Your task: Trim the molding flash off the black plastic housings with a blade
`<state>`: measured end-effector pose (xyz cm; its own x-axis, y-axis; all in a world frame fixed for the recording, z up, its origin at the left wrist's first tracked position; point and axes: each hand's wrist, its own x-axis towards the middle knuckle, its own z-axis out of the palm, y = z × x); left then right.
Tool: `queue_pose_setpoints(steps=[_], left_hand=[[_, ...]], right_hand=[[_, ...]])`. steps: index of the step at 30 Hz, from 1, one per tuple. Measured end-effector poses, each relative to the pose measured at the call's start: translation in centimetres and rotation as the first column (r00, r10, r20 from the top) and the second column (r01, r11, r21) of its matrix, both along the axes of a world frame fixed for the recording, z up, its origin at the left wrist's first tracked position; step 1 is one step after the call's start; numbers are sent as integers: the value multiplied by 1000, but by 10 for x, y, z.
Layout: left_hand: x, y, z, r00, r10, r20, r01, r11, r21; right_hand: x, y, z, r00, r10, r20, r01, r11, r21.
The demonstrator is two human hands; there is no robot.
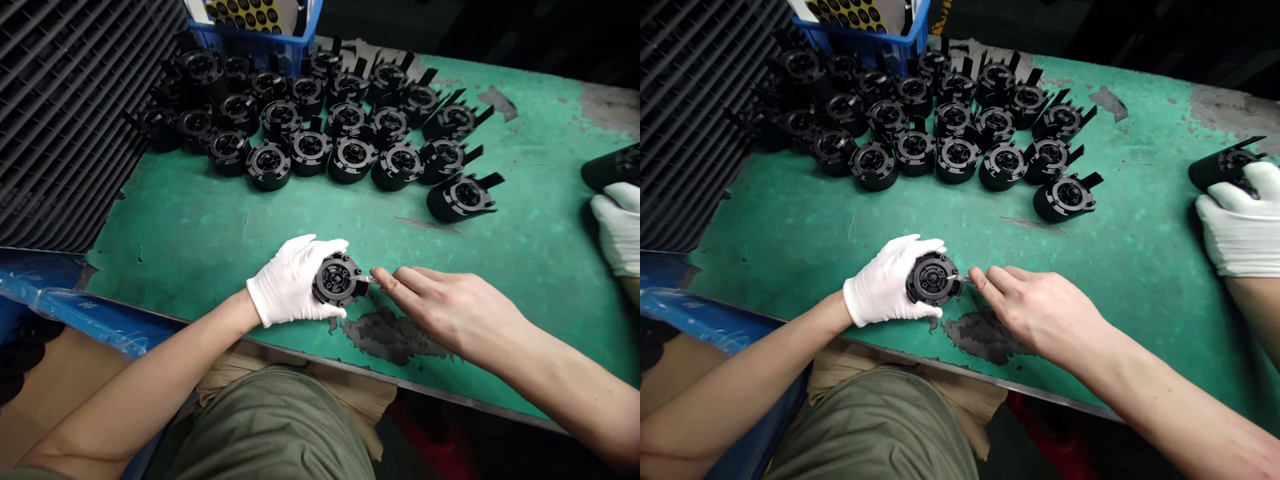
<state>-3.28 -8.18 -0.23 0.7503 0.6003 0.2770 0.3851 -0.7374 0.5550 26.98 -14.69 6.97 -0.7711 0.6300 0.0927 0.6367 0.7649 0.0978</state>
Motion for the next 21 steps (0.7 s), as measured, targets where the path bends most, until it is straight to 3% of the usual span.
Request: queue_pose_setpoints(steps=[5,10,15,21], left_hand=[[0,1,0,1000,2,-27,-3,999,-45],[0,0,-1,1000,12,-11,-13,999,-41],[4,-3,-5,989,126,81,-124,992,-36],[6,-7,-6,985,149,83,-149,989,-8]], right_hand=[[6,10,-5,998,66,-8,-66,998,-15],[14,17,-19,994,38,-103,-44,998,-49],[8,-16,-21,914,-300,-272,274,953,-129],[-34,-61,-17,889,-421,-182,422,906,-37]])
